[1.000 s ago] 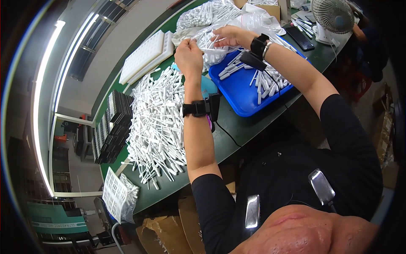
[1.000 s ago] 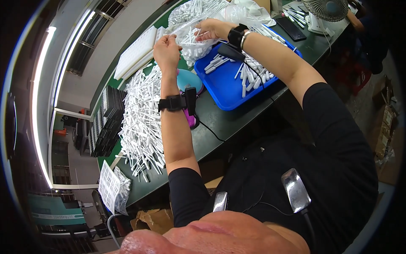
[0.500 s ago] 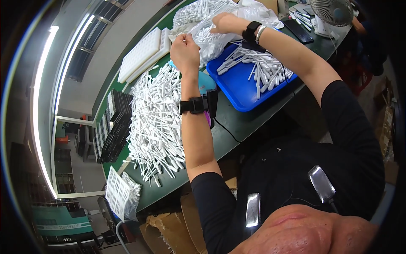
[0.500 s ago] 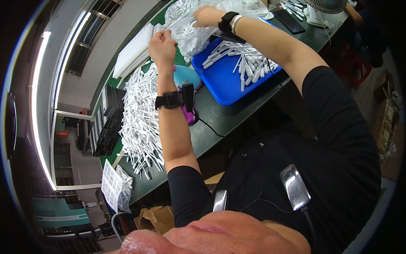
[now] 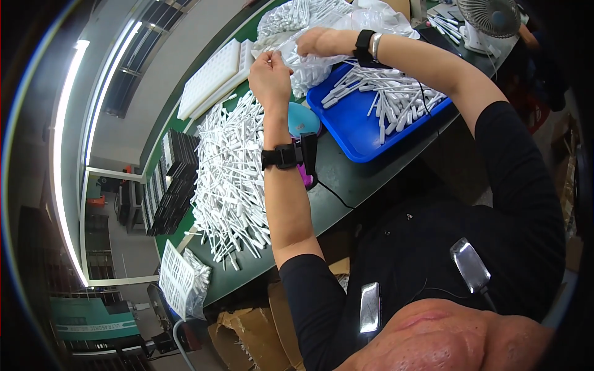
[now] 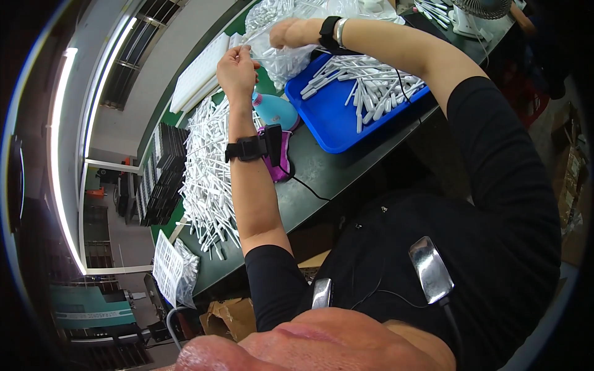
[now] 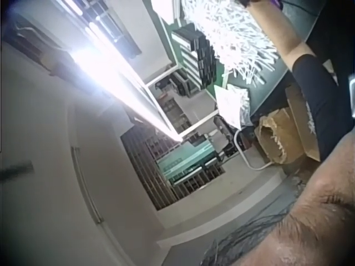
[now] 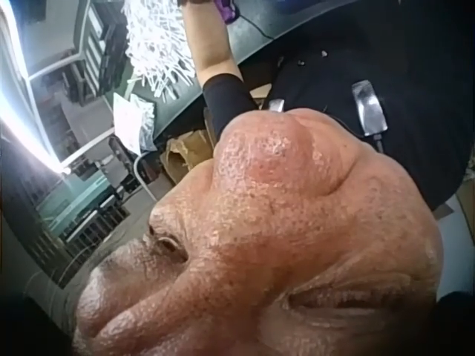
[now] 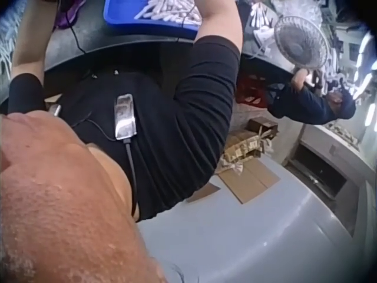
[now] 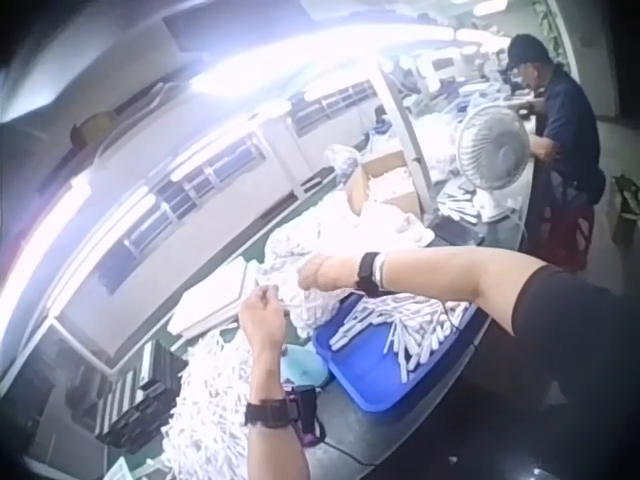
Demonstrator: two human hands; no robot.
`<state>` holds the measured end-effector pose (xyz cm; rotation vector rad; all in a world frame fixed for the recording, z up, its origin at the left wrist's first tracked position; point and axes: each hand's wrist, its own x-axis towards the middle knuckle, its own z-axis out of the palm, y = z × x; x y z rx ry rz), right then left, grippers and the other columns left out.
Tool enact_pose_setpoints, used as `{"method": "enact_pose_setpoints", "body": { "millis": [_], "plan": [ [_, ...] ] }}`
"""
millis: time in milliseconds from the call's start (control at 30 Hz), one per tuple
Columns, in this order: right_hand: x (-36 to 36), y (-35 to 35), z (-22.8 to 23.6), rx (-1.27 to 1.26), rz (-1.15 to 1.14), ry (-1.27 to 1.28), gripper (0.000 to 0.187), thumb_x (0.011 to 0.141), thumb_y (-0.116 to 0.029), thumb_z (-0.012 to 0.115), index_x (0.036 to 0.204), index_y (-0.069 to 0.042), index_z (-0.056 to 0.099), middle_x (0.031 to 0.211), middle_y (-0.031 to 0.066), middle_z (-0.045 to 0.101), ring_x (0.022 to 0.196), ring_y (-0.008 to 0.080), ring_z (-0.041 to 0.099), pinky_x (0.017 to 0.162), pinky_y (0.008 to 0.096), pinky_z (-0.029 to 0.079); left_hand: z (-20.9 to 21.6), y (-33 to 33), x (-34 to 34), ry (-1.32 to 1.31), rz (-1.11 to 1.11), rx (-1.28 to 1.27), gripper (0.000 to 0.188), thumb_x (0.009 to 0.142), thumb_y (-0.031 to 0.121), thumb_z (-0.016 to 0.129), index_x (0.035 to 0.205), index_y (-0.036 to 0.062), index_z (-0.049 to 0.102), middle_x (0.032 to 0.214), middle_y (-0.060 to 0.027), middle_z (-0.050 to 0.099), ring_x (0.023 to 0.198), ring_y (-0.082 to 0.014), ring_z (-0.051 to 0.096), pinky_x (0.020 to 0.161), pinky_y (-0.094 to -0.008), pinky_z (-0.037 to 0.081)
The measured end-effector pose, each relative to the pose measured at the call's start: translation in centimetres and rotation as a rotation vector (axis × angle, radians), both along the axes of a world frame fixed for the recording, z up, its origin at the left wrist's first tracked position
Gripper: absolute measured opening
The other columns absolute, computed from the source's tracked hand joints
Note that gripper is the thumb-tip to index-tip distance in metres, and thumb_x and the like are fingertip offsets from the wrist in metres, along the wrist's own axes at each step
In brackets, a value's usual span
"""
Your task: The person picks up white plastic components from a blue tray by hand, gathers them into a bundle, and places the bundle into a clear plastic bag.
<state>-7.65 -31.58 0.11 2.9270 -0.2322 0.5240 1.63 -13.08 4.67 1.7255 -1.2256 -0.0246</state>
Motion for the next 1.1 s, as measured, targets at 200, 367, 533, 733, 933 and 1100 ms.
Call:
{"method": "enact_pose_setpoints", "body": {
  "millis": [200, 367, 533, 733, 933, 1100],
  "plan": [
    [2.4, 0.5, -1.9, 0.054, 0.036, -0.009, 0.02, 0.084, -0.016, 0.061, 0.103, -0.011, 0.066, 0.107, 0.0123, 0.064, 0.096, 0.0345, 0.062, 0.08, 0.0421, 0.051, -0.5, 0.7, 0.9, 0.009, -0.003, -0.005, 0.027, 0.094, 0.024, 0.054, 0.092, 0.0014, 0.069, 0.059, -0.0077, 0.066, 0.058, -0.0208, 0.066, 0.063, -0.0322, 0.049],
    [1.4, -2.3, -5.0, 0.027, 0.093, -0.197, 0.035, 0.09, -0.022, 0.057, 0.123, -0.011, 0.058, 0.124, 0.0153, 0.059, 0.11, 0.0351, 0.059, 0.092, 0.0414, 0.048, -0.7, -1.0, 0.4, -0.02, -0.041, 0.0, 0.028, 0.094, 0.025, 0.055, 0.094, 0.0007, 0.068, 0.06, -0.0082, 0.067, 0.058, -0.0208, 0.066, 0.063, -0.0321, 0.049],
    [-0.9, 1.1, -0.6, 0.347, 0.05, -0.142, 0.048, 0.097, -0.037, 0.053, 0.132, -0.004, 0.052, 0.131, 0.0183, 0.055, 0.119, 0.036, 0.053, 0.102, 0.0428, 0.042, -1.6, 1.1, 0.0, -0.097, 0.051, -0.136, 0.029, 0.094, 0.025, 0.056, 0.1, -0.0019, 0.065, 0.065, -0.0098, 0.067, 0.057, -0.0205, 0.064, 0.063, -0.0328, 0.049],
    [-18.5, 11.1, 7.0, 0.716, 0.167, -0.37, 0.032, 0.094, -0.027, 0.058, 0.111, -0.001, 0.067, 0.105, 0.0168, 0.069, 0.101, 0.0262, 0.064, 0.09, 0.0331, 0.049, -4.6, 7.1, -8.5, -0.096, 0.042, -0.294, 0.015, 0.093, 0.016, 0.059, 0.099, 0.0028, 0.064, 0.072, -0.0106, 0.064, 0.058, -0.0192, 0.06, 0.059, -0.031, 0.048],
    [-31.0, 10.9, -4.5, 0.643, -0.358, -0.356, 0.025, 0.098, -0.014, 0.051, 0.118, -0.004, 0.062, 0.109, 0.0096, 0.067, 0.095, 0.0239, 0.065, 0.083, 0.0291, 0.051, -11.1, 7.3, -14.9, 0.014, -0.32, 0.315, 0.014, 0.091, 0.019, 0.061, 0.093, 0.0078, 0.069, 0.083, -0.0115, 0.068, 0.066, -0.0279, 0.065, 0.062, -0.0353, 0.05],
    [-34.0, 9.8, -8.7, 0.458, -0.603, -0.484, 0.02, 0.093, -0.007, 0.056, 0.112, -0.005, 0.064, 0.099, 0.0098, 0.065, 0.087, 0.021, 0.064, 0.077, 0.0281, 0.049, -11.2, 5.5, -17.3, -0.111, -0.391, 0.314, 0.02, 0.089, 0.022, 0.063, 0.091, 0.0042, 0.07, 0.085, -0.0112, 0.069, 0.069, -0.0288, 0.064, 0.063, -0.0363, 0.05]
  ]
}}
